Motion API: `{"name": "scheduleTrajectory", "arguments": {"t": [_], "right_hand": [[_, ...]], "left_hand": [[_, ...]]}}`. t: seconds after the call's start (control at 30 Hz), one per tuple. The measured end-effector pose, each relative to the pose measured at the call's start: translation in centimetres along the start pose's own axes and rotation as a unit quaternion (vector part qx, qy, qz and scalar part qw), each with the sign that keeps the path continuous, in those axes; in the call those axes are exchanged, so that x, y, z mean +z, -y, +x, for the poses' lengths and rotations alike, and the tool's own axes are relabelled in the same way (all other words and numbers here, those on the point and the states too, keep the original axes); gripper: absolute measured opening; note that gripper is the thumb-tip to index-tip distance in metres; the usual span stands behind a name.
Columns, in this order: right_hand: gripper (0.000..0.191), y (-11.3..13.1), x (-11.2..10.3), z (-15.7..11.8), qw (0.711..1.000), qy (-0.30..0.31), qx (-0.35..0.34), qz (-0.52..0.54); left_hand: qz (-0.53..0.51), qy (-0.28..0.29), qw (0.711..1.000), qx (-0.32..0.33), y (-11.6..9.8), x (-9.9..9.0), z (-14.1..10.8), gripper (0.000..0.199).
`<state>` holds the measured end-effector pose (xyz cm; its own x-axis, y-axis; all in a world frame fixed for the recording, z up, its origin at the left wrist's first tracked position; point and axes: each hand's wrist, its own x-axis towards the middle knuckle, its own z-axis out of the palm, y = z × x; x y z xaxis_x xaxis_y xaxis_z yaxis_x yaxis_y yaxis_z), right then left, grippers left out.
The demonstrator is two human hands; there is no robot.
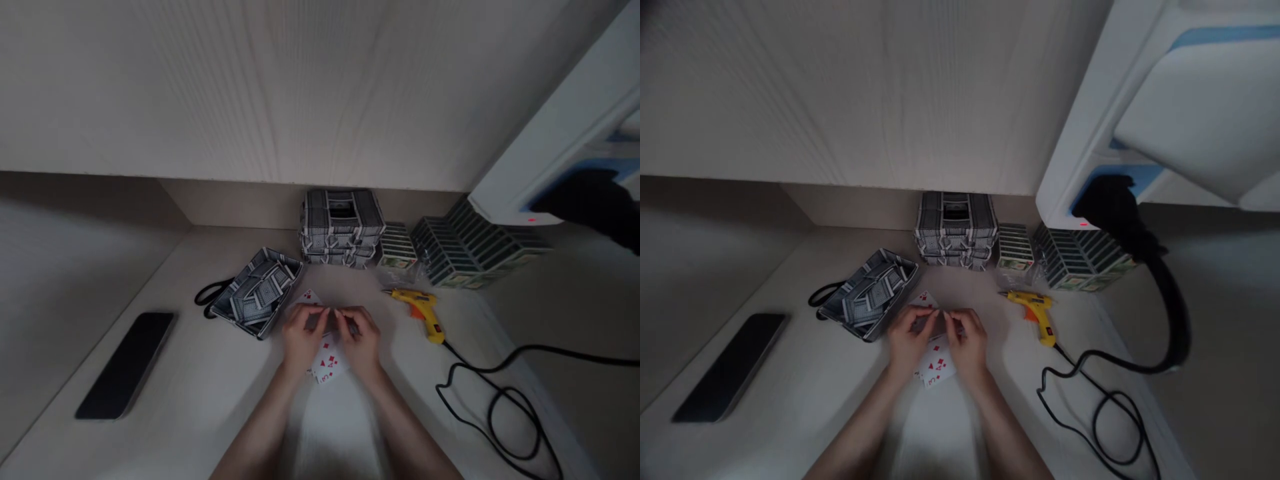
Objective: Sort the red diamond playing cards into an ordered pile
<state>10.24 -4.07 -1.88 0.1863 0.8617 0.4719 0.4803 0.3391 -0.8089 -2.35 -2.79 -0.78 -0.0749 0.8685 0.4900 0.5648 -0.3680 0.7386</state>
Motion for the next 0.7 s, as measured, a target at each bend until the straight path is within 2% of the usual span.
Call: {"name": "scheduleTrajectory", "arguments": {"t": [0.3,0.4,0.5,0.7], "right_hand": [[0.013,-0.12,0.15,-0.13,1.0,0.001,-0.023,-0.005],[0.013,-0.12,0.03,-0.14,0.999,0.013,-0.031,-0.009],[0.013,-0.07,-0.08,-0.15,0.999,0.02,-0.033,-0.015],[0.014,0.14,-0.08,-0.29,0.999,0.021,-0.019,-0.022]], "left_hand": [[0.008,-0.003,1.0,0.007,-0.31,0.21,-0.15,0.011],[0.009,0.021,1.0,0.015,-0.25,0.21,-0.18,0.008],[0.012,0.05,0.998,0.034,-0.07,0.17,-0.17,0.013],[-0.002,0.048,0.998,0.044,0.08,0.25,-0.27,0.012]]}}
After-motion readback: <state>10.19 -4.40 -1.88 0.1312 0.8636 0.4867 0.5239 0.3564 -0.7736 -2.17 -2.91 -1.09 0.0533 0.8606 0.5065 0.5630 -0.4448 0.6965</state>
